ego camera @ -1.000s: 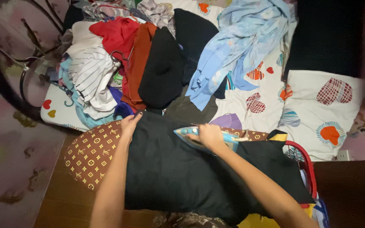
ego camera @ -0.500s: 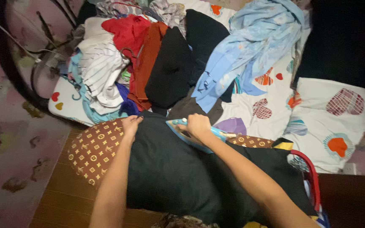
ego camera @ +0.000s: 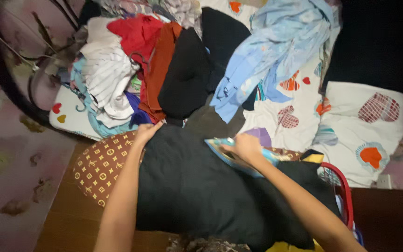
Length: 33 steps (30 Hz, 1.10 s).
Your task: The person irons a black garment on an ironing board, smoothing different sections of the fabric and turning the item over to iron the other side.
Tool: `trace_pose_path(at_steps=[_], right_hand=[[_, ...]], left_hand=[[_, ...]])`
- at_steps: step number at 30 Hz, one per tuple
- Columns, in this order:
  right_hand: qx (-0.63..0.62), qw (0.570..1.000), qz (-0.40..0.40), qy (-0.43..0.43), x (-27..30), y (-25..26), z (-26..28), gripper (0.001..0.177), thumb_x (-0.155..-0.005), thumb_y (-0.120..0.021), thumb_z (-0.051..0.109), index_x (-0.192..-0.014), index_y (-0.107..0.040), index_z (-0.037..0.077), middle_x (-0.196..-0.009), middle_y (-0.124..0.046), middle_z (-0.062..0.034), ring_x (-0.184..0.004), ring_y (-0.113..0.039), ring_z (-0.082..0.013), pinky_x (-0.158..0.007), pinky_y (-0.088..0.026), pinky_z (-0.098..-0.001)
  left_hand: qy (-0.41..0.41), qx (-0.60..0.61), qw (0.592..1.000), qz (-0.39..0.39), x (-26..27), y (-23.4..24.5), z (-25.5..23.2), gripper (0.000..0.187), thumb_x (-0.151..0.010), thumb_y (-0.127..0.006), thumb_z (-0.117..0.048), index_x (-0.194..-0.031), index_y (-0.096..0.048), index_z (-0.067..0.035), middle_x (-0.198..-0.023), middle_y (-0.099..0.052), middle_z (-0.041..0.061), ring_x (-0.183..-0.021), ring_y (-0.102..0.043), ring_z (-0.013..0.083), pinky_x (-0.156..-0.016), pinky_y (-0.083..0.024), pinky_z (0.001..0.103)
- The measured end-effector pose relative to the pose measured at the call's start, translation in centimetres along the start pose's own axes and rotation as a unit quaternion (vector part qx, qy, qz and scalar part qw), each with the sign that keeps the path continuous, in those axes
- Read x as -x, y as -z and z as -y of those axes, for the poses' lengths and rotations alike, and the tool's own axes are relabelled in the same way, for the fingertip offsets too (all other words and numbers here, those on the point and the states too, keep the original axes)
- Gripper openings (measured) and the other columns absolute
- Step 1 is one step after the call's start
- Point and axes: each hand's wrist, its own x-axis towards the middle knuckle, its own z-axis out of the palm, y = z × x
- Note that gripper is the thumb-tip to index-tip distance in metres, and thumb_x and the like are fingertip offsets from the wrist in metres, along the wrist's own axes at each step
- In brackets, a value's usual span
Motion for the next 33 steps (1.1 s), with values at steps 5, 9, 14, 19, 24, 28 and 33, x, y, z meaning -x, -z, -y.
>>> trace_pose_path(at_steps=[5,9,14,19,24,28,33], right_hand=[[0.033,0.997,-0.025,0.064,-5.4,-2.7,5.8,0.075,-0.076,-0.066,0.077,-0.081,-0.076,0.002,-0.083,-0.074,-0.0185,-0.079,-0.074,-0.0351,-0.07,-0.059,-0.0455],[0.019,0.997,-0.037,0.067,-5.8,-2.9,7.4,0.074,-0.076,-0.066,0.076,-0.081,-0.076,0.002,-0.082,-0.074,-0.0182,-0.077,-0.074,-0.0349,-0.068,-0.059,-0.0452],[0.03,0.998,-0.002,0.054,-1.9,-0.4,3.7,0.08,-0.077,-0.066,0.079,-0.075,-0.074,0.0,-0.075,-0.073,-0.02,-0.073,-0.074,-0.0355,-0.064,-0.058,-0.0456],[0.046,0.998,-0.013,0.028,-0.8,-0.2,3.2,0.078,-0.077,-0.064,0.078,-0.073,-0.074,0.001,-0.072,-0.072,-0.0201,-0.072,-0.074,-0.0359,-0.062,-0.058,-0.0458],[0.03,0.998,-0.024,0.059,-5.0,-1.6,8.1,0.077,-0.077,-0.067,0.078,-0.078,-0.076,0.001,-0.075,-0.073,-0.0195,-0.073,-0.075,-0.0336,-0.063,-0.059,-0.0436],[0.015,0.997,-0.037,0.058,-7.0,-2.1,11.0,0.071,-0.076,-0.07,0.073,-0.08,-0.078,0.003,-0.078,-0.074,-0.0177,-0.076,-0.076,-0.0327,-0.065,-0.059,-0.0424],[0.021,0.997,-0.034,0.063,-5.3,-2.4,8.5,0.069,-0.076,-0.071,0.072,-0.08,-0.078,0.003,-0.079,-0.075,-0.0164,-0.075,-0.075,-0.0322,-0.066,-0.059,-0.0428]], left_hand=[[0.143,0.198,0.963,-0.111,-1.4,-2.6,-1.5,0.036,-0.072,-0.092,-0.034,-0.089,-0.08,-0.005,-0.094,-0.077,0.011,-0.08,-0.069,0.0222,-0.076,-0.054,0.038],[0.176,0.392,0.887,-0.171,-3.3,-4.5,0.0,0.037,-0.062,-0.094,-0.016,-0.087,-0.077,0.005,-0.098,-0.077,0.017,-0.08,-0.071,0.0248,-0.075,-0.059,0.041],[0.222,0.328,0.895,-0.205,-2.3,-3.7,-0.5,0.044,-0.067,-0.098,-0.016,-0.089,-0.073,0.012,-0.097,-0.075,0.019,-0.08,-0.07,0.0268,-0.074,-0.058,0.039],[0.154,0.445,0.867,-0.162,-2.3,-4.4,0.0,0.031,-0.068,-0.092,-0.014,-0.088,-0.079,0.005,-0.093,-0.077,0.016,-0.077,-0.07,0.026,-0.073,-0.059,0.039],[0.204,0.398,0.878,-0.17,-2.3,-4.6,0.3,0.031,-0.07,-0.093,-0.019,-0.091,-0.081,0.0,-0.091,-0.076,0.01,-0.083,-0.071,0.0246,-0.08,-0.056,0.04],[0.134,0.368,0.896,-0.209,-2.5,-5.3,1.1,0.032,-0.068,-0.095,-0.019,-0.09,-0.082,0.0,-0.096,-0.079,0.012,-0.087,-0.071,0.0224,-0.084,-0.055,0.037],[0.206,0.386,0.873,-0.216,-2.9,-4.9,0.7,0.035,-0.068,-0.097,-0.017,-0.084,-0.074,0.005,-0.094,-0.075,0.015,-0.079,-0.07,0.0251,-0.076,-0.057,0.04]])
